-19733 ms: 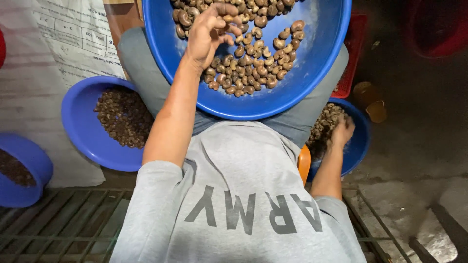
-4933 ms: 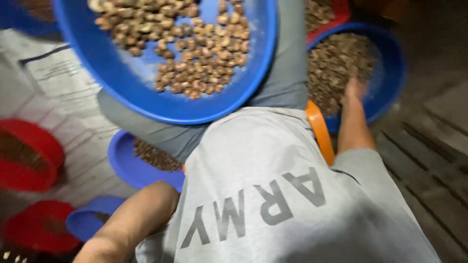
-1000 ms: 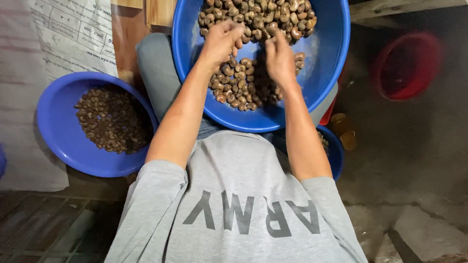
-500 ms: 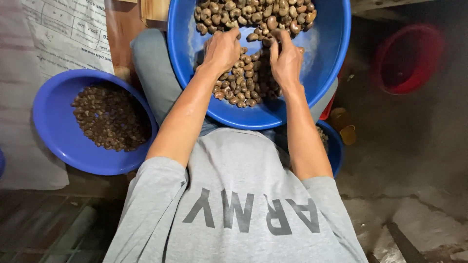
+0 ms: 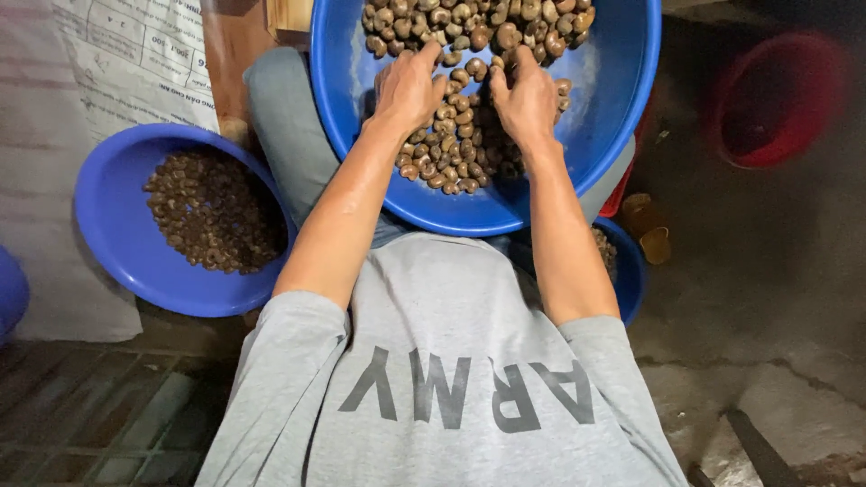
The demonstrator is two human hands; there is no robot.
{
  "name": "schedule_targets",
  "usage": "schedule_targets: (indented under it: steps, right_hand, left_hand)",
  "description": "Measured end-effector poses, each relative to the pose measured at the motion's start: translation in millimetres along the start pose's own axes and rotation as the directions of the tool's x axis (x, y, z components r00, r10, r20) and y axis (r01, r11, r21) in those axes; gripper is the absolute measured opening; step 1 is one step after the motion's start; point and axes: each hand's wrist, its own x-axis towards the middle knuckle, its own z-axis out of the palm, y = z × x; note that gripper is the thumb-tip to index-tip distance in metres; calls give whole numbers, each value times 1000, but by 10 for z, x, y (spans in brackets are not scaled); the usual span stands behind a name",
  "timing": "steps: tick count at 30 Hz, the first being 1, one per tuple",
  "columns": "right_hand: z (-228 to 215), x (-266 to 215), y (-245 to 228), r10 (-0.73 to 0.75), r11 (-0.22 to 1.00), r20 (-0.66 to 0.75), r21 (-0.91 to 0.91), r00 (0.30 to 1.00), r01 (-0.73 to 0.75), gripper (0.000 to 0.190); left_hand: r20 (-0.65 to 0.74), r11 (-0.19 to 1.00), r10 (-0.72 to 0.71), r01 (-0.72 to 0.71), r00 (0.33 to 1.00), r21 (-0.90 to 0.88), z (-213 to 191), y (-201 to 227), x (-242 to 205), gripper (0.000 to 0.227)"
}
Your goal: Manually sorting cashew nuts by picking them from a large basin and placing them into separate containers based on quality or type.
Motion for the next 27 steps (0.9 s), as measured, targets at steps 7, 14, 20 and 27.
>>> schedule_targets:
  steps: [7,14,20,27]
  right_hand:
    - [-430,-33,21,204,152,268,942,942,-301,20]
    - [-600,-57,-272,197,-9,289,956,937,-293,35]
    - [-199,-89,-460,175,842,179,482,968,-242,33]
    - [313,-58,-298,-142,988,180,-38,973,151,17]
  left_hand:
    - [-61,987,117,-109,991,117,-45,-5,-33,25]
    - [120,980,69,-90,990,180,17,-57,-13,27]
    - [137,977,21,-49,990,206,36,-71,-3,20]
    - [89,884,-123,150,988,-443,-397,190,-40,16]
